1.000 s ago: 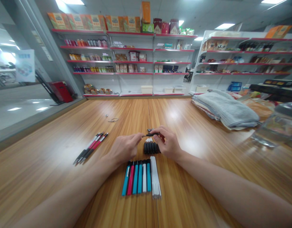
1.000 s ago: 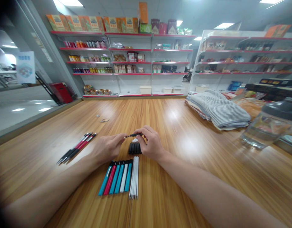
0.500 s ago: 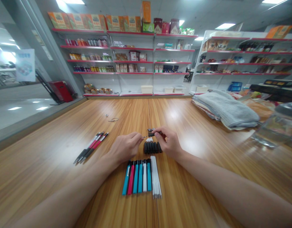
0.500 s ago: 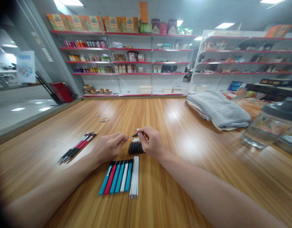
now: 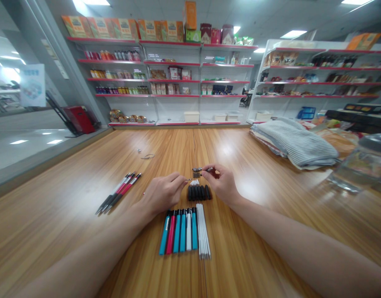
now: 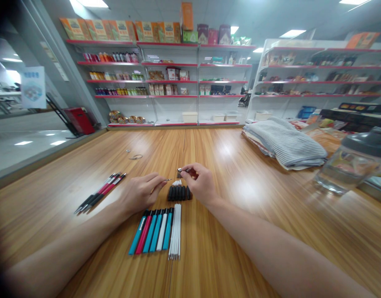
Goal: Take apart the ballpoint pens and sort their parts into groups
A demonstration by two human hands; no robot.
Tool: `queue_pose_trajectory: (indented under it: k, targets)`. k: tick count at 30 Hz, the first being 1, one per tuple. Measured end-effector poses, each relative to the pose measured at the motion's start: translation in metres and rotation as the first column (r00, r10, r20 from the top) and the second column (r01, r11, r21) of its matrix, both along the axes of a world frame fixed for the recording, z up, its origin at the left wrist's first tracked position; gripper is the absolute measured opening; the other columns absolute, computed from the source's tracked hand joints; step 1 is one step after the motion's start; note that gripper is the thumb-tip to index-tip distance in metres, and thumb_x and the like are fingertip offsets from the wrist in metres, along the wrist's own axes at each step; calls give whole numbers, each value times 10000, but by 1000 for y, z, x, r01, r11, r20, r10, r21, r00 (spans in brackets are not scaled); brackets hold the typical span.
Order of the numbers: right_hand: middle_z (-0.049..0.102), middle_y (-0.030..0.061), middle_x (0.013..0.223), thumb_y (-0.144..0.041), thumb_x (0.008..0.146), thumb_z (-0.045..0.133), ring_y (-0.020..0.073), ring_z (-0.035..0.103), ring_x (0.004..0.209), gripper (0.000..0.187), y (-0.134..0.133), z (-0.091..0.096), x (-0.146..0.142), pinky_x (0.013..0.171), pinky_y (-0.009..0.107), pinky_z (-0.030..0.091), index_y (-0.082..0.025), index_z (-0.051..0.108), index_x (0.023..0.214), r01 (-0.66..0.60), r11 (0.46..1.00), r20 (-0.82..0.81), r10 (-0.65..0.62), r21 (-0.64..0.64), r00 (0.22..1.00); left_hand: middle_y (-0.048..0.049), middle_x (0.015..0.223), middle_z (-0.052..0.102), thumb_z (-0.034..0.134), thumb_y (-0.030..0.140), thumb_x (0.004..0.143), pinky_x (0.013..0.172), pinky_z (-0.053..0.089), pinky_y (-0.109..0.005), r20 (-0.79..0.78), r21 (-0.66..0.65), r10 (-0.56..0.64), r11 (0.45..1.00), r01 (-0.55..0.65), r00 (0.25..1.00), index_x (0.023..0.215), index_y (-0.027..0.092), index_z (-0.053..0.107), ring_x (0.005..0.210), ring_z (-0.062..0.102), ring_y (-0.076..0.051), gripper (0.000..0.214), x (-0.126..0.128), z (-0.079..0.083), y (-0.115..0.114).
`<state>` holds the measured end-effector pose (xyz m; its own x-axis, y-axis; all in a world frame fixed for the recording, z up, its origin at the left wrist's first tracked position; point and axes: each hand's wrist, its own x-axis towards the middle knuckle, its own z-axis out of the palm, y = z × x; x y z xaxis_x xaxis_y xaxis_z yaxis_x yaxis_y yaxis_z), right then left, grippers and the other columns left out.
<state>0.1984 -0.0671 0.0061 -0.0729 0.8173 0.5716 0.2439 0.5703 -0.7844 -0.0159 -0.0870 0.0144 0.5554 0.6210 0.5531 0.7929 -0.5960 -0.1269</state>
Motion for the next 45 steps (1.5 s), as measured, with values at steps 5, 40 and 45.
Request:
queue_pose_trajectory:
  k: [5,40,45]
  targets:
    - [632,35,727,-396,829,609,123,527,611,242,2,1,0,572,254,423,-159,648,793,19,1000,21,-20,16,1000,-21,731,562,398,299,945,529,325,-259,-8,1,11,1000,-11,1000,824,186,579,634,522,-126,245,-1,-2,0]
    - [689,33,736,-387,853,587,129,581,591,229,-12,4,-7,552,253,432,-177,643,928,-184,983,164,183,-4,969,-35,806,617,409,249,934,584,417,-231,101,2,-95,995,95,990,1005,187,577,689,584,-132,193,5,-1,-5]
    - [598,29,659,-383,916,474,127,525,621,333,-13,7,-6,578,254,389,-169,609,699,-140,978,355,76,157,932,-45,808,608,398,245,939,595,422,-217,122,37,-114,993,110,986,1031,180,574,697,577,-126,209,4,-3,-5]
